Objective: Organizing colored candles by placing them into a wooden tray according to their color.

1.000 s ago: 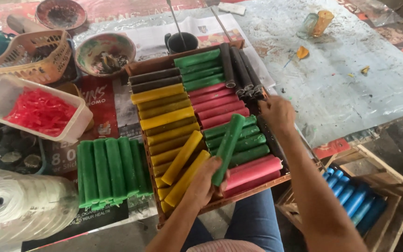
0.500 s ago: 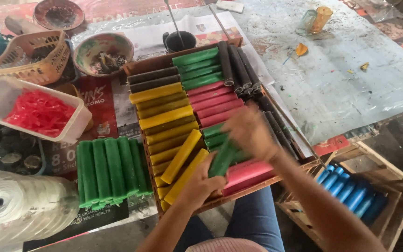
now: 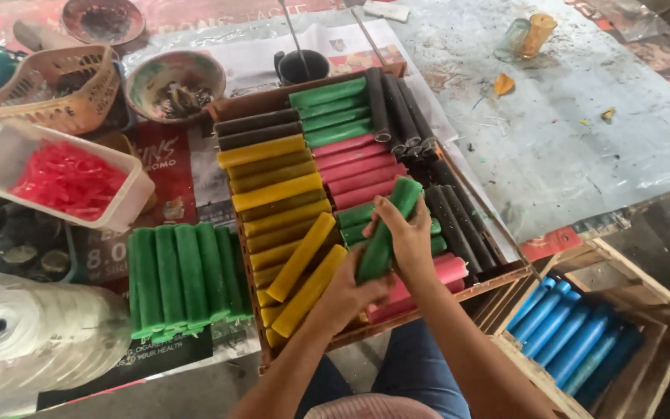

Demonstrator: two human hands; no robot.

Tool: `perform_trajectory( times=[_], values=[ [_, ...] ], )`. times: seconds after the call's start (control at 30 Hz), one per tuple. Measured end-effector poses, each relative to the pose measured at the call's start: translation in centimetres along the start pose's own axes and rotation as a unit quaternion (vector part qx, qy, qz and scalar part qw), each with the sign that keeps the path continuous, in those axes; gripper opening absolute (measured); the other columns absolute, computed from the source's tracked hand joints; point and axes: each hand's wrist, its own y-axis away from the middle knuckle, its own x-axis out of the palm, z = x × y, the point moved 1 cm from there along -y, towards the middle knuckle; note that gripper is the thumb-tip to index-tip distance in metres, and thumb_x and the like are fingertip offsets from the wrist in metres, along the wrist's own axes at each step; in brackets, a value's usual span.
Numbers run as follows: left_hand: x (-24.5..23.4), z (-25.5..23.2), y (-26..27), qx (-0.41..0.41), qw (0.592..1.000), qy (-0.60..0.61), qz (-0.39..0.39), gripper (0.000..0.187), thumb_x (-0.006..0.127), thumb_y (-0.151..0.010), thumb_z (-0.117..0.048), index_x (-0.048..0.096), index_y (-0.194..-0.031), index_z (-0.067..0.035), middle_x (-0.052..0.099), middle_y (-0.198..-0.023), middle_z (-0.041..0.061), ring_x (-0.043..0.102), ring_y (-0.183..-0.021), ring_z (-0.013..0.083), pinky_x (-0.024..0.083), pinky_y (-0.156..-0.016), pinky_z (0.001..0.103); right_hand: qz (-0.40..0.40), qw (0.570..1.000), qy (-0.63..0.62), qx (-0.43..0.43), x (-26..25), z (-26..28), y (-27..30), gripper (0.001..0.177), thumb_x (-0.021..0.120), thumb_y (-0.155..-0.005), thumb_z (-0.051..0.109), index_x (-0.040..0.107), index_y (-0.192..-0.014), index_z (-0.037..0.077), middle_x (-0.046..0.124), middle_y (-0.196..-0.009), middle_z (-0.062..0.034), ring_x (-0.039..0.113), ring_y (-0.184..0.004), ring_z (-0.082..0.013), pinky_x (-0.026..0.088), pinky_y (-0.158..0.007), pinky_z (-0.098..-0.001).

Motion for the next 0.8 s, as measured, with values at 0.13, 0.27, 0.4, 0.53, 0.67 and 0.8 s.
perform_trajectory(
  times=[0.13, 0.27, 0.4, 0.53, 0.67, 0.8],
  values=[
    [1.2, -2.0, 0.8, 0.104, 0.951, -0.278, -0.084, 0.071, 0.073, -0.08, -0.004, 0.045, -0.145, 0.003, 0.063, -0.099, 0.028, 0.069, -0.086, 0.042, 0.052, -0.067, 0.048, 0.036, 0.997, 0.059, -0.014, -0.2, -1.6, -1.9, 0.046, 0.085, -0.083, 0.009, 0.049, -0.111, 0.003, 0.068, -0.064, -0.0262, 0.07, -0.048, -0.0345, 0.06, -0.041, -0.0492],
    [0.0, -0.1, -0.1, 0.017, 0.987, -0.128, -0.094, 0.038, 0.073, -0.091, -0.023, 0.064, -0.125, -0.009, 0.063, -0.077, 0.012, 0.064, -0.056, 0.0222, 0.053, -0.041, 0.03, 0.009, 1.0, 0.014, -0.009, -0.2, -2.8, -4.1, 0.03, 0.068, -0.096, 0.009, 0.054, -0.123, 0.008, 0.068, -0.074, -0.0204, 0.071, -0.054, -0.0295, 0.064, -0.043, -0.0404],
    [-1.2, -1.3, -0.5, -0.068, 0.986, 0.151, 0.003, 0.035, 0.068, -0.098, -0.04, 0.065, -0.101, -0.005, 0.062, -0.061, 0.02, 0.056, -0.037, 0.0246, 0.047, -0.032, 0.034, 0.065, 0.993, -0.094, 0.031, -0.2, -1.4, -4.6, 0.024, 0.062, -0.104, 0.033, 0.06, -0.118, 0.013, 0.063, -0.072, -0.0115, 0.069, -0.056, -0.0232, 0.064, -0.047, -0.038],
    [-1.4, -1.1, -4.1, -0.017, 0.988, 0.155, -0.004, 0.033, 0.077, -0.092, -0.024, 0.067, -0.113, 0.0, 0.067, -0.073, 0.01, 0.07, -0.058, 0.0166, 0.059, -0.049, 0.032, 0.069, 0.993, -0.09, 0.02, 0.3, -2.6, -4.4, 0.021, 0.068, -0.103, 0.02, 0.061, -0.116, 0.005, 0.054, -0.072, -0.012, 0.063, -0.053, -0.0241, 0.06, -0.045, -0.0397],
    [0.6, -2.3, -3.7, 0.103, 0.964, -0.226, -0.099, 0.067, 0.066, -0.095, -0.048, 0.054, -0.143, -0.003, 0.064, -0.126, 0.028, 0.059, -0.124, 0.0426, 0.046, -0.108, 0.055, 0.051, 0.99, -0.097, 0.09, 0.8, -3.1, -4.8, 0.024, 0.061, -0.103, 0.031, 0.061, -0.099, 0.007, 0.055, -0.07, -0.0095, 0.06, -0.054, -0.0238, 0.055, -0.048, -0.0385],
    [0.9, -3.4, 0.8, 0.18, 0.844, -0.495, -0.105, 0.066, 0.058, -0.097, -0.024, 0.032, -0.152, 0.003, 0.061, -0.106, 0.031, 0.062, -0.079, 0.0475, 0.047, -0.06, 0.056, -0.014, 0.986, -0.092, 0.14, 0.1, -2.5, -5.9, 0.044, 0.053, -0.104, 0.045, 0.062, -0.078, 0.01, 0.055, -0.067, -0.0064, 0.056, -0.055, -0.0233, 0.048, -0.052, -0.0368]
  ],
)
